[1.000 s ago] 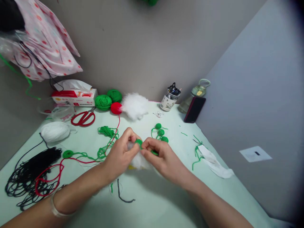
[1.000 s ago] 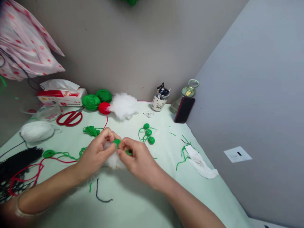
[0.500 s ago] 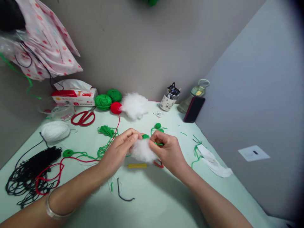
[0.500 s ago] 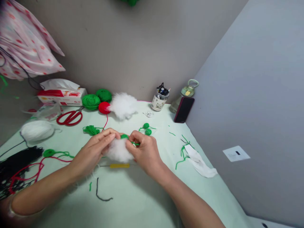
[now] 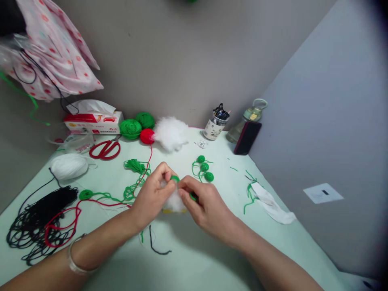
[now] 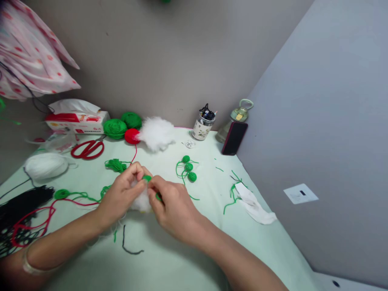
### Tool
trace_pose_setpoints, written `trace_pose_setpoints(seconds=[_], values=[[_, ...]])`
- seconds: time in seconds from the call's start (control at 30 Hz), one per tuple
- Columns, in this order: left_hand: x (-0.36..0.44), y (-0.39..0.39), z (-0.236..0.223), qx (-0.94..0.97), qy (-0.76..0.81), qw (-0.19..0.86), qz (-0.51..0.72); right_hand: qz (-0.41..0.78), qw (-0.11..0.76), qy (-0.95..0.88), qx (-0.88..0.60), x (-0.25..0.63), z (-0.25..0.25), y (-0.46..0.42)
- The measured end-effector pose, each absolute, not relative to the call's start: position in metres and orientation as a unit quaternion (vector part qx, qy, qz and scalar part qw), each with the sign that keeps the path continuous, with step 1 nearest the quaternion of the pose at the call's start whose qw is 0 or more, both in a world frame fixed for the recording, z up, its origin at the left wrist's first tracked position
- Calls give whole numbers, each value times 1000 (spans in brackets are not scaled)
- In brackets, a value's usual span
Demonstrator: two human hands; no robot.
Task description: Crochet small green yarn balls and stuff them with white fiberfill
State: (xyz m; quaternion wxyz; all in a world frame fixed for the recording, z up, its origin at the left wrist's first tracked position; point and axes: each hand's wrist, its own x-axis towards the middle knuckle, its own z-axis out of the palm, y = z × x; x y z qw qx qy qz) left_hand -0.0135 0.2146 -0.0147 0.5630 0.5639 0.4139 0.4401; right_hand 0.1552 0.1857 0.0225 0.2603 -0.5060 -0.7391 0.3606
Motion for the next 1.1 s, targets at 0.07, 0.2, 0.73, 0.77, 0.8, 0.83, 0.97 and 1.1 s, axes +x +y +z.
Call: trace_pose_setpoints(seconds=[0.07,0.2,0.73,0.77,0.8,0.83,0.97,1.1], values=[[-13,214,-15,550,415,580,434,371,272,-726,-511,153,19,187],[-13,211,-12,538,420,595,424,378,315,-685,-537,153,11,196],[-12,217,-22,561,438,547,442,353,238,-749,-508,155,22,188],[-11,216,-23,560,444,540,445,351,237,-749,-510,153,19,188],[-10,216,-23,558,446,543,442,351,239,-746,-513,152,16,188],[-10,215,-22,552,444,557,435,352,244,-741,-518,152,13,190],[-12,213,-14,508,425,629,406,368,279,-702,-542,159,5,201],[-18,216,-6,476,391,663,425,399,333,-653,-551,167,6,208]])
